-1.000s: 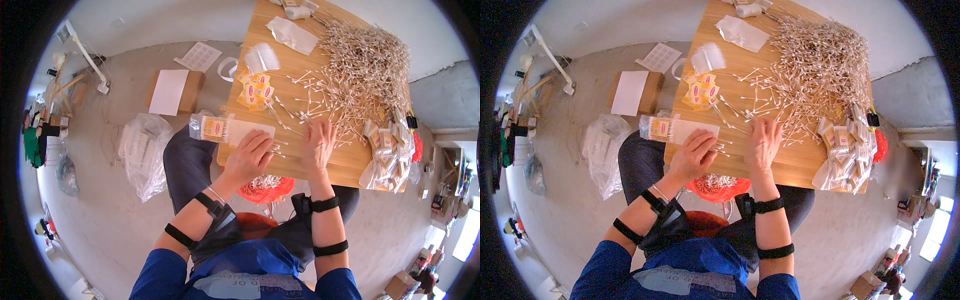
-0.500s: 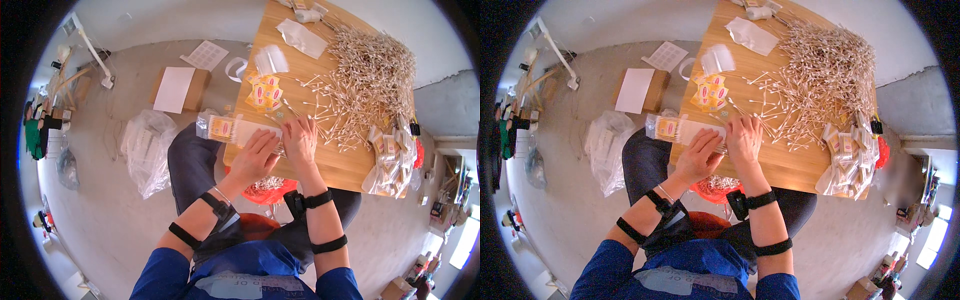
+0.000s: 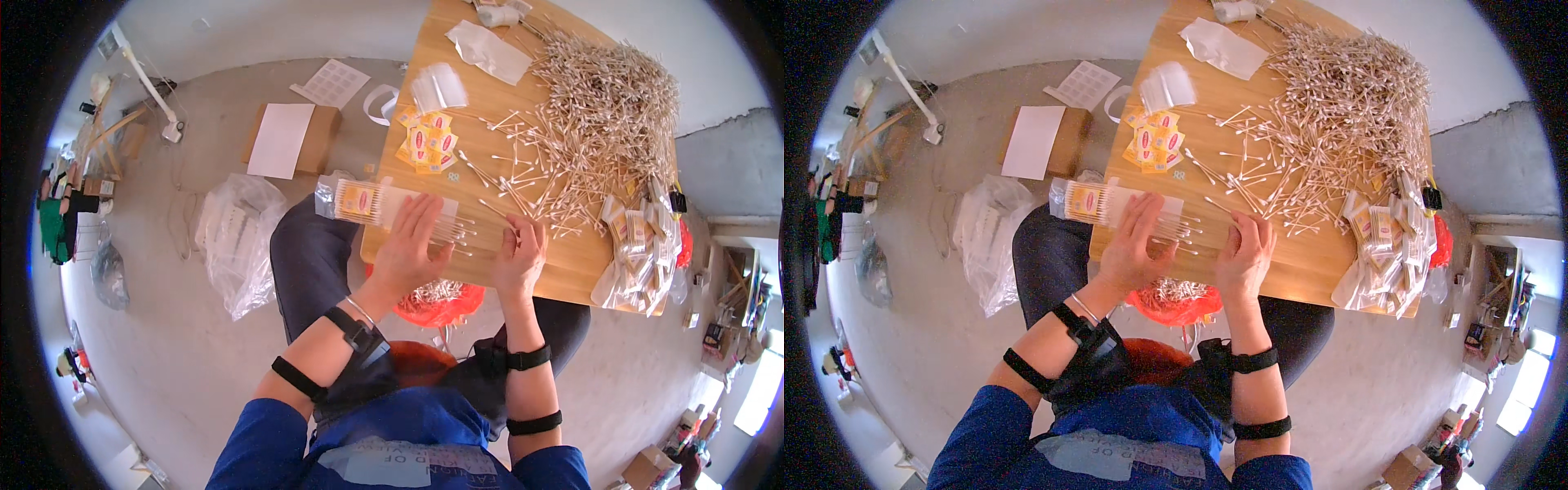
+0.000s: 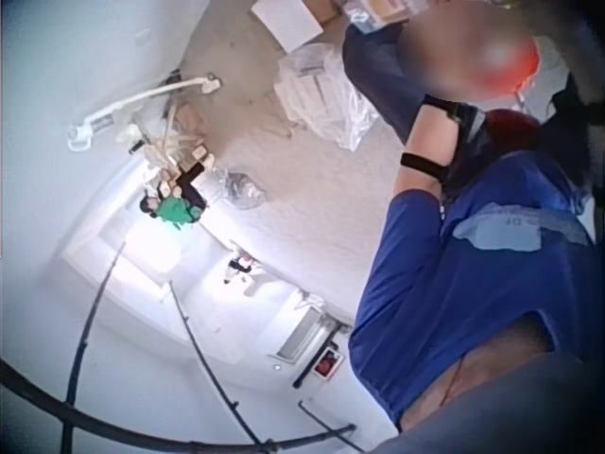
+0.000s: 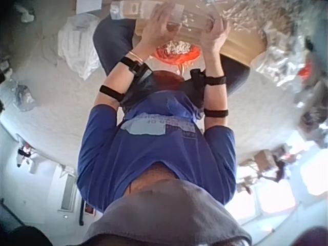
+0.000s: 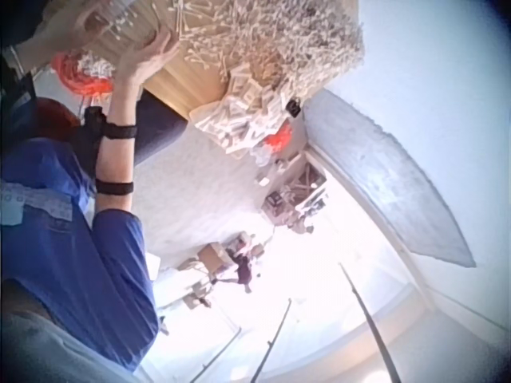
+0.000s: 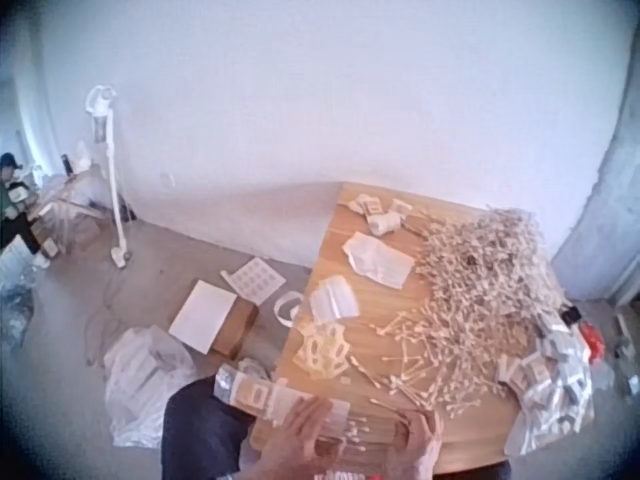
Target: The person sits at a table and packs cotton swabs into small plastic bags. They pick up swabs from a pile on the table, insert them into a bag, and seal it. The person repeats this process multiple times, handling the swabs and bags by hand.
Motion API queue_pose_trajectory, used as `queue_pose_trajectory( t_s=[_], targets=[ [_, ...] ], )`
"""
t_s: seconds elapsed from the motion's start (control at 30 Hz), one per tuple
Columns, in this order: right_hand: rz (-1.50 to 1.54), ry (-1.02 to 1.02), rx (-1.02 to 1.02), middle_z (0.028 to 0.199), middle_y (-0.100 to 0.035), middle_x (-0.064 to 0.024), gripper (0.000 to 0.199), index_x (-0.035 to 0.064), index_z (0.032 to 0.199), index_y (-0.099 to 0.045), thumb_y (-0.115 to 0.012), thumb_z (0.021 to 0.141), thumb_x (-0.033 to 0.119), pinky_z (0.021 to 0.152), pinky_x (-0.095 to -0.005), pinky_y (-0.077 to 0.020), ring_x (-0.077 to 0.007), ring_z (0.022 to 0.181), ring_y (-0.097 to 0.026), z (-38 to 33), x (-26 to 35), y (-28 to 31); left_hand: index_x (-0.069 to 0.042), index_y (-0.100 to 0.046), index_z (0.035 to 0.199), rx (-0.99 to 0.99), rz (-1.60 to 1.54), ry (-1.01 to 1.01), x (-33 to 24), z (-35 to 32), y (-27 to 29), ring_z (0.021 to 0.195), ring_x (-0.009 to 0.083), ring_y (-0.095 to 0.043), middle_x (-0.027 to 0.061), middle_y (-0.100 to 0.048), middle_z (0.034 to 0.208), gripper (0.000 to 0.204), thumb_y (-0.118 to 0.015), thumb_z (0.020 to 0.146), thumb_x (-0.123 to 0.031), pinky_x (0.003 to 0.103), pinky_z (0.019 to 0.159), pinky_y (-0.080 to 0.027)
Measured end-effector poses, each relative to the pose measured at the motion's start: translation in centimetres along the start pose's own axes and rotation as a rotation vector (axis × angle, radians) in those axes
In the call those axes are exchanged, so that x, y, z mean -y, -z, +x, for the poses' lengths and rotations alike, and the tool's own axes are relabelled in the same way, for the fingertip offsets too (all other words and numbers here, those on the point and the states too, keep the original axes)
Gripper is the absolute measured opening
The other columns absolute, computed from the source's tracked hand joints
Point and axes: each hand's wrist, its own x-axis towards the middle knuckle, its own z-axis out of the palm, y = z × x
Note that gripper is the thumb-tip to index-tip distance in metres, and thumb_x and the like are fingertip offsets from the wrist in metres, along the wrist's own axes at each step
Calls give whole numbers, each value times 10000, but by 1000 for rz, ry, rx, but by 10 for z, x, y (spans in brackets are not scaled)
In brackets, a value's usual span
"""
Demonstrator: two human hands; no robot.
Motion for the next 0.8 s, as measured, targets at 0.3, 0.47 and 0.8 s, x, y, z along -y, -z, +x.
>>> queue_pose_trajectory(
  t_s=[0.3,0.47,0.8],
  targets=[
    [-195,124,22,960,-588,-98,180,59,948,-676,-650,786,-14,843,-425,-457,-332,945,-529,11,-15,-5,17,-533,1289,32,89,-54,2,2,-1,1311,385,-453,175,-514,1367,563,-693,817,-245,510,1143,-328],
    [-173,190,69,916,-588,-94,189,77,915,-673,-652,747,-7,836,-426,-465,-328,934,-534,21,-14,-18,16,-527,1294,34,90,-42,1,1,-2,1306,390,-453,176,-514,1367,570,-694,824,-261,496,1144,-330],
    [-9,249,149,901,-591,-84,123,83,869,-682,-675,764,18,802,-411,-477,-318,906,-546,22,19,-30,58,-306,1447,-53,-50,96,2,-2,-2,1328,434,-402,272,-403,1436,694,-622,865,-151,474,1113,-344]
  ],
)
